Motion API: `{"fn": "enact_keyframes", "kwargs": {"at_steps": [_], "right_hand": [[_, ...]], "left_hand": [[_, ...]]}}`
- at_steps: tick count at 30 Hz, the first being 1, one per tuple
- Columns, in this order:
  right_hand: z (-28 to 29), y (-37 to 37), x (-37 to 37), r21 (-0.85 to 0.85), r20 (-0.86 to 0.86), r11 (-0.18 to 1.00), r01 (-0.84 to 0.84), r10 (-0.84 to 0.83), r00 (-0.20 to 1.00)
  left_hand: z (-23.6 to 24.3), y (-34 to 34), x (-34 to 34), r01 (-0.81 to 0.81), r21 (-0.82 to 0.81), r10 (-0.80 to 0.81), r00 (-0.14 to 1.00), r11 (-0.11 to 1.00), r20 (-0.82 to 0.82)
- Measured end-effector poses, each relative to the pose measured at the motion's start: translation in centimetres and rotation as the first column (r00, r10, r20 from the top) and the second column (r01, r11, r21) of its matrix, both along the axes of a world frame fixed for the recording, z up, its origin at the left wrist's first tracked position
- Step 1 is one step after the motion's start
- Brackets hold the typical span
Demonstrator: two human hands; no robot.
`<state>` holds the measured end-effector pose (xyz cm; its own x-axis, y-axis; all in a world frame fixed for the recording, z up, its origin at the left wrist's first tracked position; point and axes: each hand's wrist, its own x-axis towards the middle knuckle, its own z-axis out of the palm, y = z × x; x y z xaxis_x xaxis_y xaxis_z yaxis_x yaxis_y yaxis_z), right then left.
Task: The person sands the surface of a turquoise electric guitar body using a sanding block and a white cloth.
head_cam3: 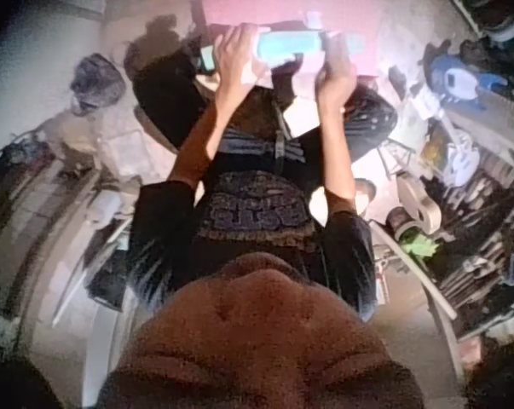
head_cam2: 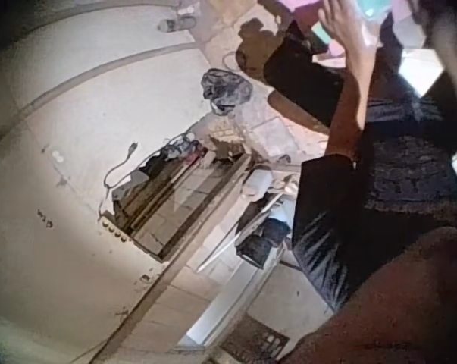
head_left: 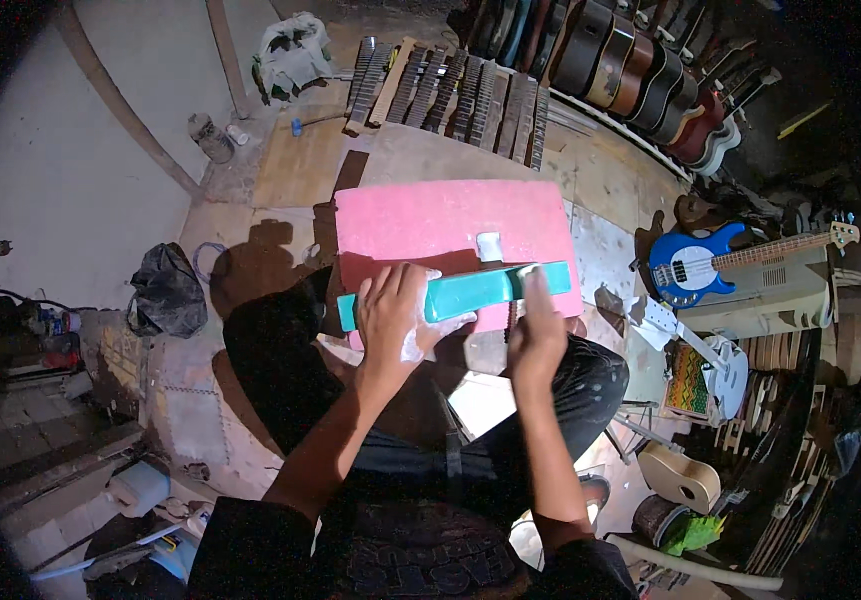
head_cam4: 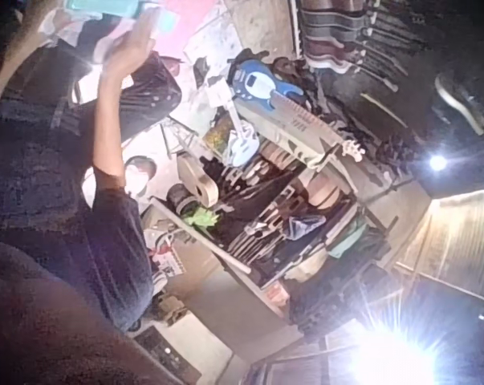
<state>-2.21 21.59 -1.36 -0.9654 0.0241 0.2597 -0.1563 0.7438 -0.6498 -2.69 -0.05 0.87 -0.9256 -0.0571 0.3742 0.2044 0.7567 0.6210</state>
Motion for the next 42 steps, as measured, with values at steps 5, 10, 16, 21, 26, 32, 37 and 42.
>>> {"fn": "enact_keyframes", "kwargs": {"at_steps": [5, 10, 16, 21, 26, 32, 37, 42], "right_hand": [[-1.1, -0.1, 0.7, -0.034, 0.004, 0.994, -0.106, 0.107, 0.994], [-1.2, 1.0, 0.1, 0.017, -0.059, 1.000, 0.011, -0.010, 0.998], [0.2, 0.7, 0.7, 0.075, -0.031, 0.992, -0.104, 0.106, 0.994], [-0.9, 0.2, 1.2, 0.134, -0.049, 0.987, -0.092, 0.099, 0.994], [-1.2, 2.2, 0.6, 0.087, -0.037, 0.991, -0.102, 0.105, 0.994], [-1.3, -0.5, 2.6, 0.120, -0.055, 0.981, -0.150, 0.158, 0.986], [-0.1, 1.3, 1.8, 0.128, -0.077, 0.987, -0.097, 0.107, 0.991], [0.0, -1.2, 3.8, -0.010, 0.038, 0.998, -0.064, 0.064, 0.997]], "left_hand": [[0.3, 0.0, 0.1, -0.005, -0.015, 0.005, 1.000, 1.000, -0.022], [-0.3, 0.3, 0.2, 0.002, -0.009, -0.002, 1.000, 1.000, -0.026], [-0.3, 0.1, 0.9, 0.008, -0.048, -0.009, 1.000, 0.999, -0.019], [0.3, 0.2, 0.8, -0.001, -0.036, -0.001, 0.998, 0.999, -0.062], [-0.9, 0.2, 1.6, 0.017, -0.044, -0.017, 1.000, 0.999, -0.001], [-0.9, 0.5, 1.9, 0.015, -0.049, -0.016, 0.999, 0.999, -0.036], [-0.7, 0.8, 3.2, 0.066, -0.020, -0.066, 0.998, 0.998, 0.022], [-1.2, 1.2, 4.0, 0.069, -0.029, -0.069, 0.998, 0.997, 0.004]]}}
